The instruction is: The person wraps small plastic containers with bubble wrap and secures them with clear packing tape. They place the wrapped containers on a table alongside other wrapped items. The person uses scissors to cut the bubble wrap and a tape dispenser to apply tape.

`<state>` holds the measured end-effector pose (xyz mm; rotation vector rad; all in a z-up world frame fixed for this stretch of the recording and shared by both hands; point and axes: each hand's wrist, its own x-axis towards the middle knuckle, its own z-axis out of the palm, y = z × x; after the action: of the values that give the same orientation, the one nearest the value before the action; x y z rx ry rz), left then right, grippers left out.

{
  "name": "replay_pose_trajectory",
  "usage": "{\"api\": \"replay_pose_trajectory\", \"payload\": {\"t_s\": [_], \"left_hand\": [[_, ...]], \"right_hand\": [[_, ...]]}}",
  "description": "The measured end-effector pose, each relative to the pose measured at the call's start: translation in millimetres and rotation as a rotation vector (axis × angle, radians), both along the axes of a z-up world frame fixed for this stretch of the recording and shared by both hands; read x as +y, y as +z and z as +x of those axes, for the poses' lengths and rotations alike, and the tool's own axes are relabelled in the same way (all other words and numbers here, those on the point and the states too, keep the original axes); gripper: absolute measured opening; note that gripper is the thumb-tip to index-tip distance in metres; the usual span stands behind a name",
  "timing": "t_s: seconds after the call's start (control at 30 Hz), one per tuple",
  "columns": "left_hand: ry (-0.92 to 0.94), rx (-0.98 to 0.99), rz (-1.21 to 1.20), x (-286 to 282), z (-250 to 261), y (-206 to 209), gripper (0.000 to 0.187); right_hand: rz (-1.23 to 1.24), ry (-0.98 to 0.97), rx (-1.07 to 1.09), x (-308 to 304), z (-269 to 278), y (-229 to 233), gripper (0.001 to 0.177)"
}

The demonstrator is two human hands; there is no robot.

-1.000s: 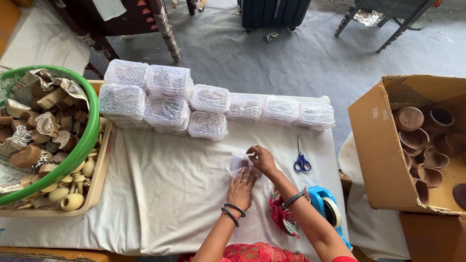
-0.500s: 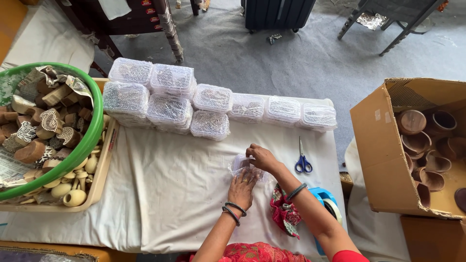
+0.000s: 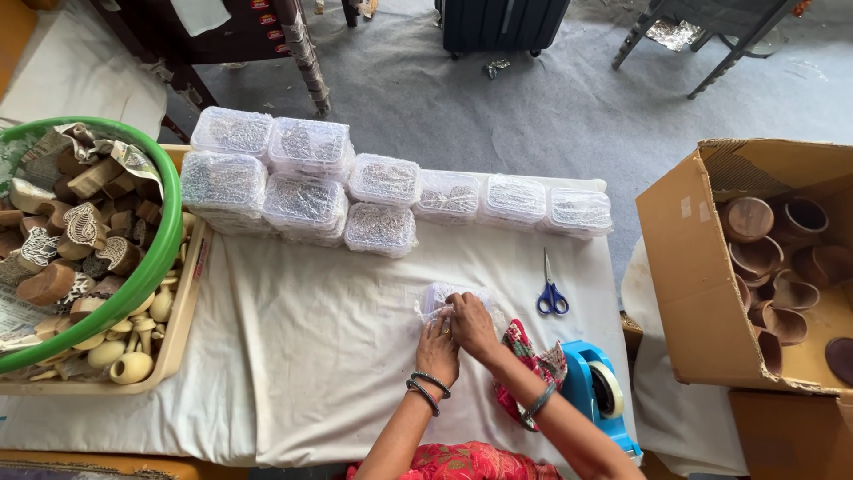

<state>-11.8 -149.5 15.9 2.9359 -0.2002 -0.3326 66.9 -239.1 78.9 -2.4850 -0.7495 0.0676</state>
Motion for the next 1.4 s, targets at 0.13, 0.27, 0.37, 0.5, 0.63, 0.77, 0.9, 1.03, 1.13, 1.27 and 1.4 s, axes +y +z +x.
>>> {"api": "replay_pose_trajectory", "payload": {"t_s": [0.13, 0.27, 0.37, 0.5, 0.63, 0.77, 0.9, 1.03, 1.13, 1.27, 1.4], "left_hand": [[0.031, -0.096, -0.135, 5, 1, -17, 0.065], [0.000, -0.096, -0.173, 8, 2, 27, 0.067], [-0.011, -0.020, -0.099, 7, 2, 39, 0.071], [-0.003, -0.012, -0.084, 5, 4, 35, 0.080], [-0.001, 0.027, -0.079, 7, 7, 47, 0.081], [0.006, 0.031, -0.067, 6, 7, 40, 0.077], [0.007, -0.019, -0.058, 5, 8, 43, 0.073], [0.013, 0.009, -0.037, 3, 9, 53, 0.074], [0.007, 0.034, -0.022, 2, 8, 46, 0.074], [-0.007, -0.050, 0.010, 2, 9, 19, 0.074], [-0.052, -0.029, 0.056, 6, 11, 29, 0.077]], "right_hand": [[-0.047, -0.244, 0.269, 1, -27, -7, 0.030], [-0.079, -0.033, 0.129, -25, -18, -14, 0.021], [0.114, -0.176, 0.198, -44, 26, 14, 0.029], [-0.052, -0.073, 0.294, -51, 76, 29, 0.055], [-0.133, 0.025, 0.271, -35, 59, 14, 0.050], [-0.114, -0.006, 0.023, -38, 37, -19, 0.009], [-0.076, -0.074, -0.125, -42, 16, -19, 0.009], [0.121, -0.053, -0.292, -37, 6, -5, 0.009], [0.120, -0.075, -0.214, -37, 4, -16, 0.011], [0.055, -0.145, -0.081, -37, 11, -26, 0.005], [0.014, -0.152, -0.043, -36, 14, -29, 0.010]]}}
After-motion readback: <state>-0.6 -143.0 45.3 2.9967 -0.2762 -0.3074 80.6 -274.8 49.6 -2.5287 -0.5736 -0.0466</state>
